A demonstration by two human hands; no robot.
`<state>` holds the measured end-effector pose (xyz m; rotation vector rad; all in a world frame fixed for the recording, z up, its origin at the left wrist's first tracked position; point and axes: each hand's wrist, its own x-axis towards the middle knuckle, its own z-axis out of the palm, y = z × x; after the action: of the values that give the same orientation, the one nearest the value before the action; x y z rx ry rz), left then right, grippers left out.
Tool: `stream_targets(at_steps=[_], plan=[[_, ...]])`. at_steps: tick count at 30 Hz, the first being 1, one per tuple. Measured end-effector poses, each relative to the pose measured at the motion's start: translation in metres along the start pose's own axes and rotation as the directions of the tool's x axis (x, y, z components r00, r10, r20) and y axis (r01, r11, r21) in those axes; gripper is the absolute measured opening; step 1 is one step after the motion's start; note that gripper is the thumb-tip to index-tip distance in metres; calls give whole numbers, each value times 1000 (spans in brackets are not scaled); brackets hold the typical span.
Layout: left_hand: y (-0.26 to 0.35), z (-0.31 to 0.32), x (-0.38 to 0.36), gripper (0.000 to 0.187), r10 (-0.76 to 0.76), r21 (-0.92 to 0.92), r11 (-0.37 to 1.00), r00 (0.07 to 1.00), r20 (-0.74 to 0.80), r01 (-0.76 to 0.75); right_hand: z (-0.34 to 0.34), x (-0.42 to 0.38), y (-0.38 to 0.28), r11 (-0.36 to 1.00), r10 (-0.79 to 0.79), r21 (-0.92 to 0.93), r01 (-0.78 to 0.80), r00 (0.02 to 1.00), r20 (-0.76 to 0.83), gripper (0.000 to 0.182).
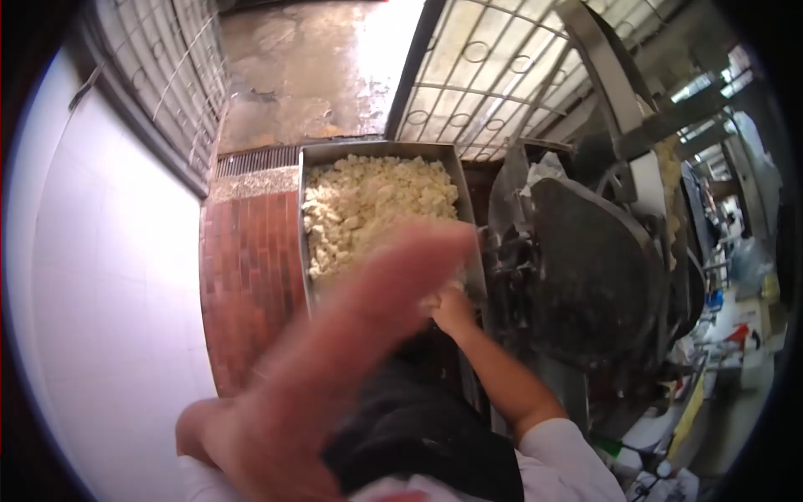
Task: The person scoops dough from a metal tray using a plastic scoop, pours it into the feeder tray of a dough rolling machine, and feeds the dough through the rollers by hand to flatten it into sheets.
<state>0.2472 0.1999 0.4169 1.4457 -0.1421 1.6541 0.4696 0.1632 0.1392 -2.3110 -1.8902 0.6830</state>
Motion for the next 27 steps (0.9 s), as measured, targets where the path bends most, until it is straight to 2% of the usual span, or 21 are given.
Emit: stream_targets(at_steps=[1, 2, 3, 5, 7, 8, 9, 11, 12, 13, 14, 15, 16, 17, 18, 19, 20, 21, 23, 26, 27], plan=[[-20, 6, -4, 101, 182, -9, 983, 977, 114, -182, 12, 5, 6, 1000, 3, -9, -3, 1000, -10, 26], [-25, 5, -9, 92, 342, -27, 938, 910, 236, -345, 21, 19, 20, 994, 105, 6, -106, 989, 104, 23], [-19, 11, -9, 97, 269, -81, 963, 931, 246, -257, 18, 21, 21, 995, 80, 59, -86, 992, 94, 27], [8, 23, -5, 105, -90, -296, 946, 984, 156, 133, 5, 27, 3, 992, 38, 116, -50, 994, 98, 32], [14, 23, 1, 114, -267, -478, 832, 958, 100, 282, -10, 33, -10, 958, 101, 267, -107, 994, 36, 32], [17, 19, 2, 118, -320, -531, 790, 945, 68, 306, -3, 44, -10, 980, -25, 190, 67, 976, -217, 35], [21, 15, 3, 122, -350, -565, 767, 936, 30, 305, 14, 65, 8, 974, -168, 61, 219, 873, -458, 38], [32, -2, 2, 131, -369, -571, 778, 926, -78, 262, -5, 69, -14, 989, -109, 49, 140, 909, -403, 67], [50, -3, 17, 132, -507, -458, 808, 832, -223, 370, -37, 61, -59, 970, 229, 142, -200, 946, -232, 65], [68, -14, 27, 133, -605, -350, 793, 710, -361, 499, -54, 53, -53, 985, 5, 167, 34, 974, -228, 68], [69, -23, 23, 132, -615, -255, 786, 671, -415, 563, -49, 53, -49, 975, -31, 200, 93, 955, -295, 64], [66, -38, 11, 131, -673, -274, 736, 624, -398, 619, -53, 45, -48, 983, -72, 136, 121, 946, -315, 61], [56, -62, -15, 120, -741, -315, 671, 616, -268, 671, -53, 31, -41, 981, -51, 161, 104, 952, -301, 59], [43, -75, -27, 109, -807, -376, 588, 548, -218, 716, -57, 17, -33, 976, -21, 208, 64, 979, -204, 60], [30, -86, -37, 99, -865, -421, 496, 474, -164, 760, -43, 0, -17, 988, -28, 145, 60, 977, -213, 61], [14, -98, -56, 87, -906, -414, 417, 408, -115, 809, -33, -20, -1, 981, 45, 193, -21, 992, -118, 63], [-5, -107, -75, 76, -940, -397, 334, 332, -76, 855, -12, -40, 24, 982, 65, 183, -42, 991, -120, 59], [-22, -112, -90, 76, -942, -392, 315, 335, -19, 864, -8, -65, 37, 948, 173, 272, -165, 985, -9, 50], [-52, -113, -115, 66, -992, -239, 118, 107, -61, 964, 34, -120, 83, 900, 291, 319, -297, 954, 68, 41], [-79, -87, -121, 61, -999, -82, 42, 44, 20, 996, 73, -213, 140, 825, 458, 264, -500, 864, 207, 46], [-84, -75, -116, 58, -993, -42, 77, 81, 88, 996, 84, -242, 156, 807, 489, 234, -543, 835, 252, 49]])
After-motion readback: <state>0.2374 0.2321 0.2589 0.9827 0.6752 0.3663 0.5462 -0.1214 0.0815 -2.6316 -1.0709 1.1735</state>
